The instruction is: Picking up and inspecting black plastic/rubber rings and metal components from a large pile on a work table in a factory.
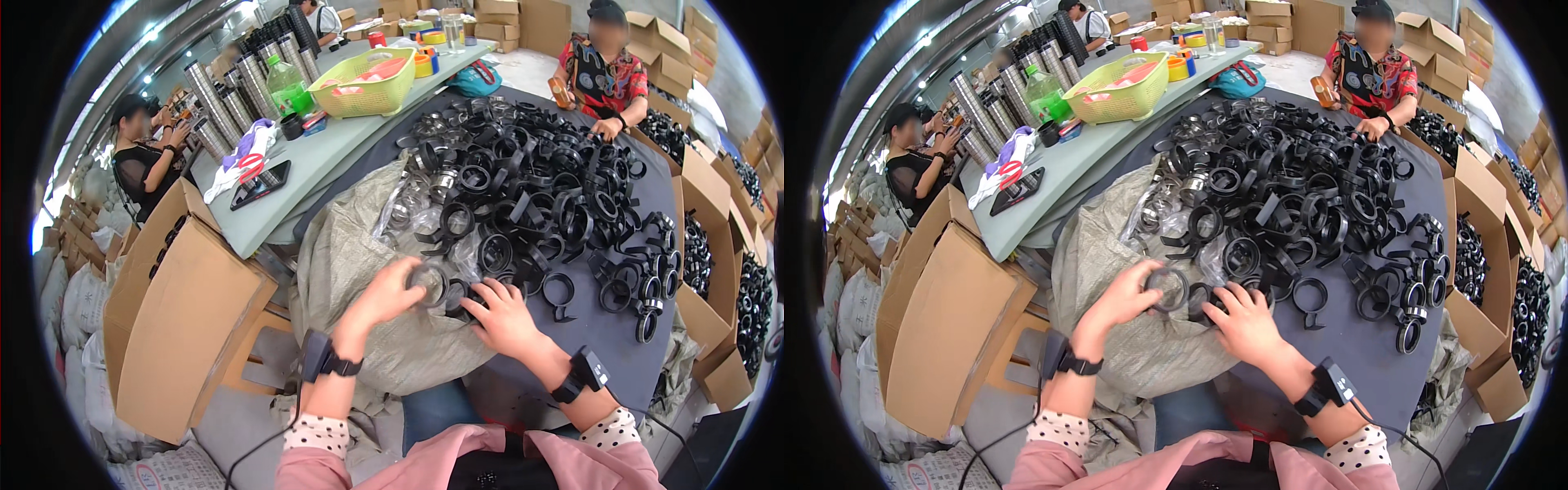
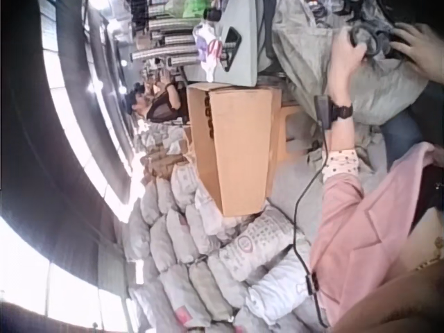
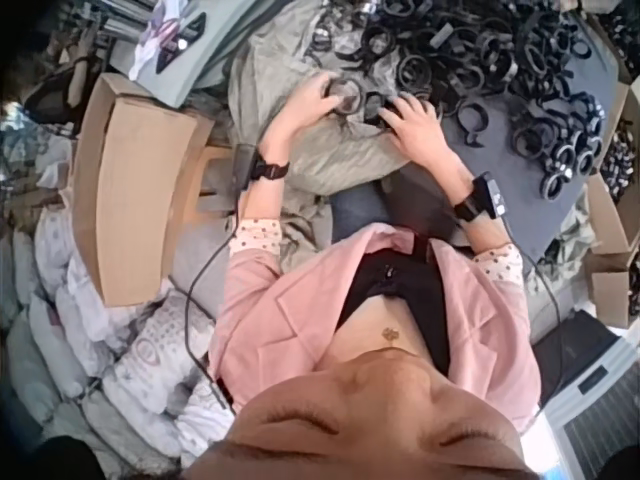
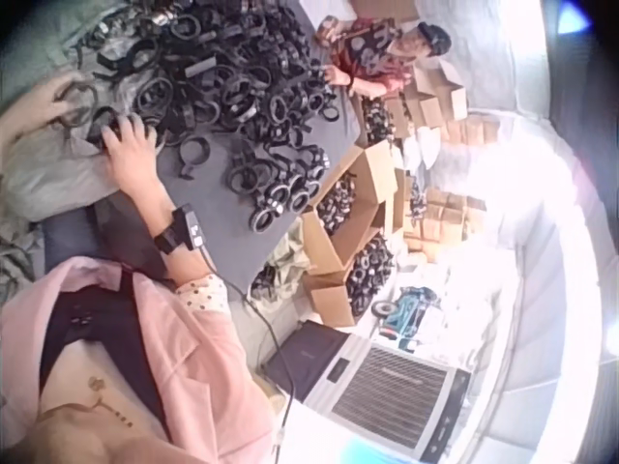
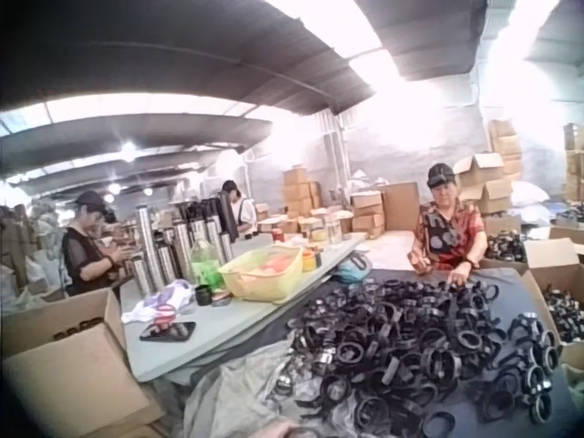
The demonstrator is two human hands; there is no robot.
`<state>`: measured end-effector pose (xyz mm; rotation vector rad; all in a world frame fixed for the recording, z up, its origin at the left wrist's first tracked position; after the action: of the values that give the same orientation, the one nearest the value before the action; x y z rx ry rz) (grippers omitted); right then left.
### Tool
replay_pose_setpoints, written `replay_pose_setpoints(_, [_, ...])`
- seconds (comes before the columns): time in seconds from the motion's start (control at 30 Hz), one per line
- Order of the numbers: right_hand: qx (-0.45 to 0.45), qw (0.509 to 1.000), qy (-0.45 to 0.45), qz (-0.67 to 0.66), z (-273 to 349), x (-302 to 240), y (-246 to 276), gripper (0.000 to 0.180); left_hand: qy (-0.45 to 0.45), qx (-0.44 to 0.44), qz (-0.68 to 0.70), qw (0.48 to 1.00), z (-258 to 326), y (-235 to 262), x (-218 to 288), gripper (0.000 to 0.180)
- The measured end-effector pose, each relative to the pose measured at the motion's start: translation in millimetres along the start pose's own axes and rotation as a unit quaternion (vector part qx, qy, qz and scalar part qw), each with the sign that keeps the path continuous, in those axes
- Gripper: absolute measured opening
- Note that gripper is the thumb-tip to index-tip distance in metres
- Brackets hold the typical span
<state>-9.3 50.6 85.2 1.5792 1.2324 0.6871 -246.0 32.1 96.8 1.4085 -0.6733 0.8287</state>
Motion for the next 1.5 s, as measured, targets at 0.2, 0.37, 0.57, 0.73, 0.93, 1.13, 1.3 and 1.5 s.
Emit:
replay_pose_setpoints(0.2, [0.003, 0.995, 0.041, 0.091, 36, 19, 9, 0.027, 0.093, -0.233, -0.223, 0.942, 31, -11, -1, 0.039])
replay_pose_setpoints(0.37, [0.022, 0.998, 0.019, 0.051, 46, 34, 33, 0.036, 0.146, -0.258, -0.296, 0.908, 82, -24, 0, 0.042])
replay_pose_setpoints(0.57, [0.079, 0.994, 0.065, 0.028, -25, 12, 30, 0.045, -0.123, -0.037, -0.29, 0.948, 9, -8, 51, 0.035])
replay_pose_setpoints(0.73, [-0.013, 0.998, -0.05, 0.028, -68, 50, -17, 0.027, 0.048, -0.177, -0.408, 0.894, -2, -17, 14, 0.033])
replay_pose_setpoints(0.93, [-0.174, 0.974, -0.085, 0.117, -88, 77, -42, 0.014, 0.158, -0.219, -0.322, 0.907, 95, -12, -6, 0.035])
replay_pose_setpoints(1.13, [-0.138, 0.98, -0.141, 0.0, -92, 76, -30, 0.025, 0.033, -0.139, -0.183, 0.973, 102, -10, 3, 0.037])
replay_pose_setpoints(1.3, [-0.228, 0.954, -0.153, 0.119, -120, 53, -58, 0.025, -0.01, -0.143, -0.221, 0.964, 88, -47, 69, 0.042])
replay_pose_setpoints(1.5, [-0.002, 0.837, -0.177, -0.518, -108, 69, 0, 0.021, -0.095, -0.161, -0.134, 0.973, 91, -70, 56, 0.041])
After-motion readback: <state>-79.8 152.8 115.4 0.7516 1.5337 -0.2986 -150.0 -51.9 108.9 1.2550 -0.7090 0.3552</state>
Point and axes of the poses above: each hand's wrist, its own z-axis away from the middle knuckle, its own y-axis out of the back of the hand, x = y × z, the point moved 4 cm from there along -z, towards the middle knuckle, and after that the axes turned 10 degrees about y, right-handed, at the moved point
